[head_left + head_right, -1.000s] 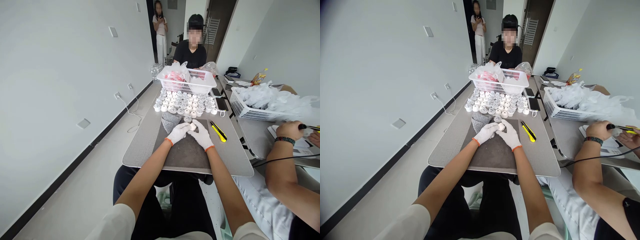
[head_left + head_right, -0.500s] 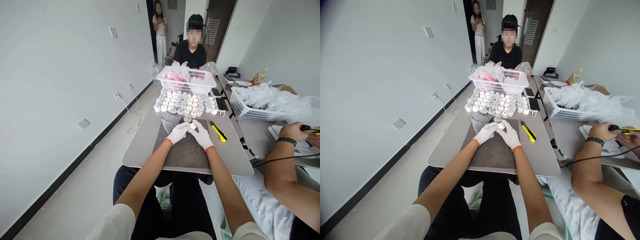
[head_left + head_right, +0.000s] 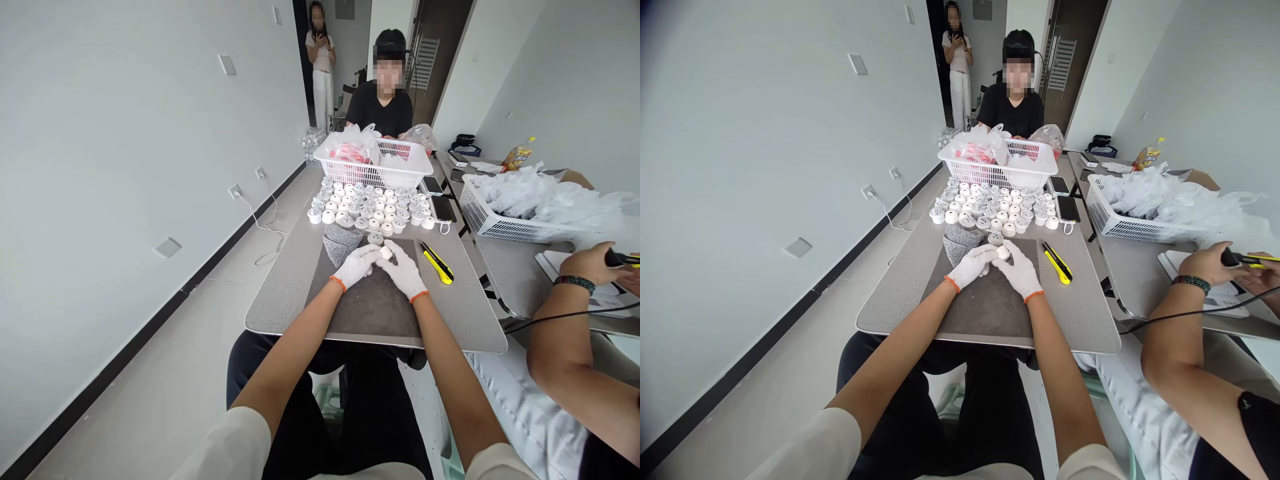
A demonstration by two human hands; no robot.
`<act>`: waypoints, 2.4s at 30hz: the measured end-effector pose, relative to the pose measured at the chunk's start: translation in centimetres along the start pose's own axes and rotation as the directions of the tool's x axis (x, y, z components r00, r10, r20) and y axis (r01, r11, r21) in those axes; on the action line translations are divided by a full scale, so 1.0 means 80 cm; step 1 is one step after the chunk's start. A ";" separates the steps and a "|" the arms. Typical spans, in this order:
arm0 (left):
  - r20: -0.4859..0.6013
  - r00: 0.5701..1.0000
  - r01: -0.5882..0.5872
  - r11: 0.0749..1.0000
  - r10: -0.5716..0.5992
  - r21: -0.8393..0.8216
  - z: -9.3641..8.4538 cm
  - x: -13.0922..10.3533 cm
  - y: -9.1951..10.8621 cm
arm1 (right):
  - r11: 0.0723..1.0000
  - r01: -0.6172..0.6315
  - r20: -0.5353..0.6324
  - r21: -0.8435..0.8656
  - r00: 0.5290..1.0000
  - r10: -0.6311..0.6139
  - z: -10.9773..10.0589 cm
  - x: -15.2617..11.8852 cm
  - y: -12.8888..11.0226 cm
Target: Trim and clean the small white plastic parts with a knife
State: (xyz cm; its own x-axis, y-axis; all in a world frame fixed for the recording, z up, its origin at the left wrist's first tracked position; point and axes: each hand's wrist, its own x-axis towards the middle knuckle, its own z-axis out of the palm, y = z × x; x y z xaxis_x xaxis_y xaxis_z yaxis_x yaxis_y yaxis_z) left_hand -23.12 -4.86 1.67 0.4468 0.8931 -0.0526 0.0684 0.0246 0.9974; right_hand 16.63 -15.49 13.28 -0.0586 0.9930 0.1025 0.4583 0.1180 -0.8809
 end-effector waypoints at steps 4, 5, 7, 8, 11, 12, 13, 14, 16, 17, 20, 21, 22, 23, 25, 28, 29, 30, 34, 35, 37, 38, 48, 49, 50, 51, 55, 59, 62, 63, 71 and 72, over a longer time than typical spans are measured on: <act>0.008 0.999 -0.032 0.999 0.032 0.002 -0.002 -0.002 0.001 | 0.982 0.190 -0.065 -0.004 0.980 -0.190 -0.085 0.005 0.087; -0.001 0.999 -0.045 0.999 0.045 0.002 -0.003 -0.003 0.001 | 0.965 0.260 -0.108 -0.021 0.959 -0.260 -0.105 0.006 0.110; -0.021 0.998 -0.058 0.998 0.058 -0.001 -0.003 -0.006 0.003 | 0.925 0.376 -0.201 -0.051 0.904 -0.378 -0.130 0.008 0.139; -0.025 0.998 -0.055 0.998 0.054 -0.012 -0.003 -0.007 0.003 | 0.908 0.416 -0.228 -0.052 0.880 -0.416 -0.134 0.007 0.143; -0.007 1.000 -0.024 0.999 0.024 -0.048 -0.001 -0.008 0.004 | 0.932 0.363 -0.142 0.019 0.924 -0.356 -0.117 0.004 0.115; -0.003 1.000 -0.018 0.999 0.018 -0.050 0.000 -0.008 0.004 | 0.956 0.290 -0.072 0.051 0.955 -0.286 -0.106 0.002 0.097; -0.005 1.000 -0.017 0.999 0.017 -0.049 0.001 -0.008 0.003 | 0.974 0.215 -0.003 0.074 0.977 -0.215 -0.096 0.000 0.079; -0.016 1.000 -0.020 0.999 0.019 -0.049 0.002 -0.007 0.002 | 0.983 0.157 0.047 0.093 0.986 -0.162 -0.085 -0.001 0.063; -0.037 0.999 -0.029 0.997 0.027 -0.067 0.003 -0.005 0.000 | 0.983 0.123 0.069 0.133 0.989 -0.133 -0.069 -0.005 0.041; -0.045 0.999 -0.030 0.996 0.026 -0.086 0.003 -0.004 0.000 | 0.981 0.128 0.060 0.149 0.989 -0.138 -0.063 -0.006 0.035; -0.048 0.998 -0.033 0.990 0.027 -0.134 0.001 -0.004 0.001 | 0.980 0.115 0.043 0.165 0.991 -0.124 -0.050 -0.008 0.029; -0.050 0.998 -0.036 0.989 0.029 -0.142 0.001 -0.005 0.003 | 0.982 0.106 0.046 0.159 0.992 -0.114 -0.046 -0.008 0.026; -0.051 0.998 -0.038 0.989 0.031 -0.146 0.000 -0.006 0.005 | 0.983 0.098 0.050 0.153 0.993 -0.106 -0.042 -0.008 0.022; -0.048 0.998 -0.036 0.988 0.030 -0.147 0.000 -0.007 0.007 | 0.985 0.088 0.050 0.146 0.994 -0.097 -0.038 -0.008 0.016; -0.034 0.999 -0.031 0.988 0.026 -0.149 -0.001 -0.008 0.010 | 0.988 0.058 0.027 0.140 0.998 -0.063 -0.031 -0.010 0.000; 0.009 0.999 -0.042 0.984 0.045 -0.175 -0.001 -0.009 0.011 | 0.989 0.034 -0.029 0.141 0.999 -0.030 -0.044 -0.024 -0.013; 0.022 0.998 -0.048 0.982 0.053 -0.180 -0.001 -0.008 0.010 | 0.988 0.046 -0.036 0.146 0.999 -0.041 -0.059 -0.032 -0.009; 0.030 0.998 -0.048 0.982 0.054 -0.180 -0.001 -0.007 0.008 | 0.987 0.066 -0.034 0.147 0.997 -0.062 -0.079 -0.041 -0.001; 0.026 1.000 -0.002 0.987 0.006 -0.159 -0.001 -0.002 0.002 | 0.984 0.133 -0.048 0.118 0.991 -0.129 -0.173 -0.071 0.058; 0.030 1.000 0.001 0.989 0.003 -0.149 0.000 -0.002 0.002 | 0.988 0.119 -0.084 0.095 0.990 -0.111 -0.190 -0.074 0.071; 0.046 0.999 -0.018 0.993 0.023 -0.113 0.000 -0.001 0.002 | 0.996 0.076 -0.177 0.049 0.982 -0.066 -0.205 -0.076 0.088; 0.051 0.998 -0.034 0.995 0.039 -0.092 0.000 -0.002 0.003 | 0.998 0.057 -0.214 0.029 0.976 -0.049 -0.204 -0.076 0.091; -0.037 0.994 -0.107 0.981 0.102 -0.163 0.001 0.003 -0.007 | 0.998 0.062 -0.153 0.019 0.986 -0.059 -0.195 -0.073 0.076; -0.046 0.991 -0.129 0.982 0.124 -0.139 0.000 0.005 -0.009 | 0.997 0.065 -0.132 0.034 0.989 -0.060 -0.170 -0.069 0.070; -0.048 0.988 -0.151 0.982 0.147 -0.112 -0.001 0.006 -0.011 | 0.997 0.062 -0.099 0.056 0.993 -0.056 -0.131 -0.061 0.063; -0.040 0.985 -0.171 0.981 0.167 -0.091 -0.001 0.007 -0.013 | 0.994 0.067 -0.074 0.090 0.995 -0.061 -0.080 -0.050 0.054; -0.015 0.990 -0.142 0.986 0.142 -0.092 0.000 0.008 -0.014 | 0.986 0.010 0.051 0.166 0.999 -0.018 0.168 0.007 0.017; -0.032 0.999 0.022 1.000 -0.023 -0.022 0.002 0.005 -0.009 | 0.986 -0.004 0.110 0.170 0.994 -0.015 0.252 0.032 0.005; -0.060 0.996 0.074 0.996 -0.071 0.051 0.001 0.002 -0.007 | 0.986 0.003 0.098 0.166 0.995 -0.020 0.160 0.022 0.013; -0.069 0.995 0.077 0.996 -0.073 0.055 0.001 0.002 -0.006 | 0.987 0.017 0.088 0.157 0.996 -0.031 0.113 0.018 0.018; -0.259 0.955 -0.132 0.989 0.144 0.061 0.004 -0.003 0.000 | 0.990 0.117 -0.005 -0.084 0.993 -0.117 -0.103 0.017 0.087; -0.263 0.951 -0.156 0.987 0.162 0.043 0.004 -0.004 0.002 | 0.989 0.110 0.011 -0.094 0.994 -0.110 -0.101 0.017 0.090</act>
State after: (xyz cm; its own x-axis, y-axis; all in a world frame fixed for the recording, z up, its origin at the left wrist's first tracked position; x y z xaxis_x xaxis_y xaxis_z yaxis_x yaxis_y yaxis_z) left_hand -22.97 -5.28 1.80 0.2014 0.9715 0.1250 0.0361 -0.1349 0.9902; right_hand 26.97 -13.24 10.83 -0.1181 0.9739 0.1938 0.5304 0.2268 -0.8168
